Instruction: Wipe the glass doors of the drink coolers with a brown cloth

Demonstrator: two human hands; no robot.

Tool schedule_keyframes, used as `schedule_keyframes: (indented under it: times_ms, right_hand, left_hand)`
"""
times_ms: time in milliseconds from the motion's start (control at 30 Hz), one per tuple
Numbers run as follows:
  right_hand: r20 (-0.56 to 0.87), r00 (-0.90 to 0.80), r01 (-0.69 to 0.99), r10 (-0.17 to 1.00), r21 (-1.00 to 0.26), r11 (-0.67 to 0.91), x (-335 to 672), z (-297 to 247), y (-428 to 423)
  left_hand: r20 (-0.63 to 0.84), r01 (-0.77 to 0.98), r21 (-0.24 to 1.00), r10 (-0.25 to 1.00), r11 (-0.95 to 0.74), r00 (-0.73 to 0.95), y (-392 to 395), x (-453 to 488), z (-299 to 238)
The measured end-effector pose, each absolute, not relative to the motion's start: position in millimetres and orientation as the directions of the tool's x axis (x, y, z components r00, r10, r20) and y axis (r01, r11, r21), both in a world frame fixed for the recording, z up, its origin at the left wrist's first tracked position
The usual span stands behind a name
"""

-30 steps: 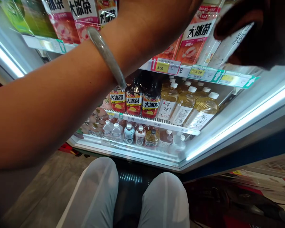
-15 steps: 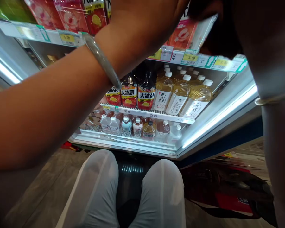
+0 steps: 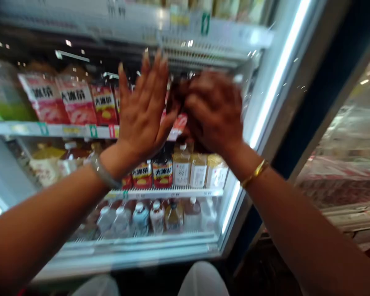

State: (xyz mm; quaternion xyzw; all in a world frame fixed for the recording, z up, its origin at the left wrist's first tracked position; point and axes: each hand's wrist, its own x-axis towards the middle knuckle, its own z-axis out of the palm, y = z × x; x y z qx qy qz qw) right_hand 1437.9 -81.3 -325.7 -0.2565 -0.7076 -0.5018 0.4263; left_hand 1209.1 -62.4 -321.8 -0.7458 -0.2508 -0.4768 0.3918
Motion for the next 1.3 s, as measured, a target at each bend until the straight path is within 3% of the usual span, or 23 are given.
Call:
schedule_keyframes:
  times_ms: [67, 100, 167, 233, 300, 367, 500, 600, 700, 800, 900, 1000, 1167, 1233, 1300]
  right_hand:
    - [0.777, -0.609, 0.739, -0.162, 0.629, 0.242, 1456, -326, -86]
    - [0.778, -0.600, 0.748, -0.185, 0.628, 0.214, 1465, -326, -87]
    - [0.863, -0.469, 0.844, -0.186, 0.500, 0.192, 1476, -320, -85]
    - [0.951, -0.235, 0.941, -0.202, 0.275, 0.198, 1473, -307, -85]
    - [0.973, -0.081, 0.961, -0.216, 0.134, 0.241, 1461, -294, -84]
    - [0.974, -0.106, 0.931, -0.202, 0.169, 0.323, 1449, -291, -83]
    - [0.945, -0.316, 0.828, -0.091, 0.321, 0.460, 1460, -323, -85]
    - [0.961, -0.278, 0.829, -0.020, 0.250, 0.501, 1484, -348, -91]
    - [0.998, -0.056, 0.759, 0.025, 0.026, 0.650, 1494, -351, -96]
    - [0.963, 0.270, 0.590, 0.009, -0.173, 0.788, 1489, -344, -96]
    - [0.799, 0.599, 0.435, -0.046, -0.276, 0.857, 1484, -349, -92]
    - [0.656, 0.754, 0.301, -0.019, -0.320, 0.898, 1478, -375, -86]
    - [0.666, 0.746, 0.383, -0.009, -0.418, 0.824, 1461, -439, -81]
    - [0.735, 0.678, 0.465, 0.011, -0.440, 0.768, 1456, -459, -81]
    - [0.797, 0.602, 0.526, 0.058, -0.450, 0.722, 1453, -470, -83]
  left_hand:
    - [0.855, 0.644, -0.450, -0.090, -0.619, 0.511, -57, 1208, -330]
    - [0.836, 0.616, -0.484, -0.121, -0.622, 0.535, -54, 1209, -333]
    - [0.831, 0.611, -0.495, -0.131, -0.618, 0.540, -51, 1217, -336]
    - [0.855, 0.620, -0.461, -0.130, -0.635, 0.503, -54, 1230, -334]
    - [0.873, 0.604, -0.426, -0.131, -0.673, 0.469, -60, 1247, -330]
    - [0.871, 0.553, -0.416, -0.141, -0.722, 0.471, -65, 1263, -328]
    - [0.801, 0.471, -0.501, -0.183, -0.726, 0.570, -69, 1285, -341]
    - [0.749, 0.485, -0.571, -0.178, -0.663, 0.638, -68, 1301, -350]
    - [0.749, 0.475, -0.586, -0.214, -0.657, 0.628, -67, 1323, -337]
    - [0.748, 0.431, -0.593, -0.268, -0.680, 0.607, -67, 1347, -307]
    - [0.702, 0.369, -0.634, -0.304, -0.680, 0.644, -70, 1364, -292]
    - [0.652, 0.310, -0.668, -0.331, -0.676, 0.682, -78, 1364, -309]
    - [0.581, 0.280, -0.714, -0.319, -0.642, 0.749, -84, 1338, -340]
    - [0.640, 0.353, -0.691, -0.307, -0.631, 0.704, -82, 1332, -332]
    - [0.773, 0.477, -0.592, -0.288, -0.650, 0.565, -80, 1333, -321]
